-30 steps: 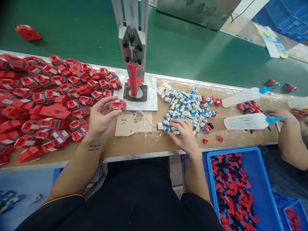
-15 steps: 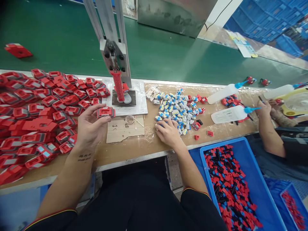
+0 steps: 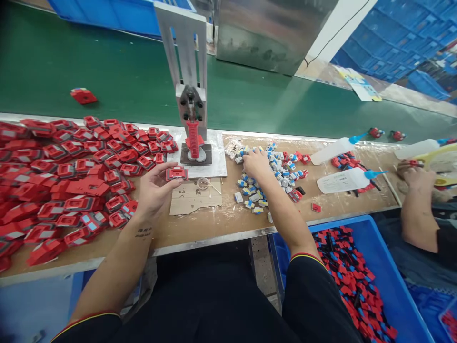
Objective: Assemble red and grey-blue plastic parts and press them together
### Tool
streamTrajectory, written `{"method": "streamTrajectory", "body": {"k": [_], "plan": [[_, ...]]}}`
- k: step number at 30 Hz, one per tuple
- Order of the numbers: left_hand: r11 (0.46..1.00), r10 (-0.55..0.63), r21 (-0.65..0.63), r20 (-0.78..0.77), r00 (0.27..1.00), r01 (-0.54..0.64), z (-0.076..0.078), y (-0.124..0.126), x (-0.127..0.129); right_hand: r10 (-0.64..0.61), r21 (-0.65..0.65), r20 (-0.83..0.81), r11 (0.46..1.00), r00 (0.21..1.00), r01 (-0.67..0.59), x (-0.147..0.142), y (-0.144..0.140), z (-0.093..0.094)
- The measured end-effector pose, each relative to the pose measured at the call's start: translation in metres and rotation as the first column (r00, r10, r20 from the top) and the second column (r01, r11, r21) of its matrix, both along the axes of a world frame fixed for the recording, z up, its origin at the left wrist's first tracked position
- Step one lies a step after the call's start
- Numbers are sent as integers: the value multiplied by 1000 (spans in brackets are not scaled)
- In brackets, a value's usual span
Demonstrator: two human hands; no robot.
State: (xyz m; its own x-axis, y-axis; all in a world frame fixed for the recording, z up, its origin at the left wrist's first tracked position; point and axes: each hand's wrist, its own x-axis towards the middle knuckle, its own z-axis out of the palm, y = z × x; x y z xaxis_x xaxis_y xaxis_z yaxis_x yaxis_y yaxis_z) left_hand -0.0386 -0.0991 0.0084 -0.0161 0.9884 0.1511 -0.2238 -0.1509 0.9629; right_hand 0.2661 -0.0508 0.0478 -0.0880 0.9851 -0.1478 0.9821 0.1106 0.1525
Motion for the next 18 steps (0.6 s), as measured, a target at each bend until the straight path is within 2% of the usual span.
{"method": "streamTrajectory", "body": {"k": [4, 10, 14, 18], "plan": [[999, -34, 3, 5, 999, 34, 1, -2, 0, -42, -15, -39, 999, 998, 41, 1, 6, -1], [997, -77, 8, -29, 997, 77, 0, -5, 0, -251, -44, -205, 968, 946, 247, 12, 28, -3], [998, -66, 11, -30, 997, 66, -1, -5, 0, -316, -60, -408, 946, 857, 320, 22, 29, 0], [997, -74, 28, -47, 996, 76, -1, -4, 0, -341, -69, -605, 923, 719, 380, 31, 23, 7]]}}
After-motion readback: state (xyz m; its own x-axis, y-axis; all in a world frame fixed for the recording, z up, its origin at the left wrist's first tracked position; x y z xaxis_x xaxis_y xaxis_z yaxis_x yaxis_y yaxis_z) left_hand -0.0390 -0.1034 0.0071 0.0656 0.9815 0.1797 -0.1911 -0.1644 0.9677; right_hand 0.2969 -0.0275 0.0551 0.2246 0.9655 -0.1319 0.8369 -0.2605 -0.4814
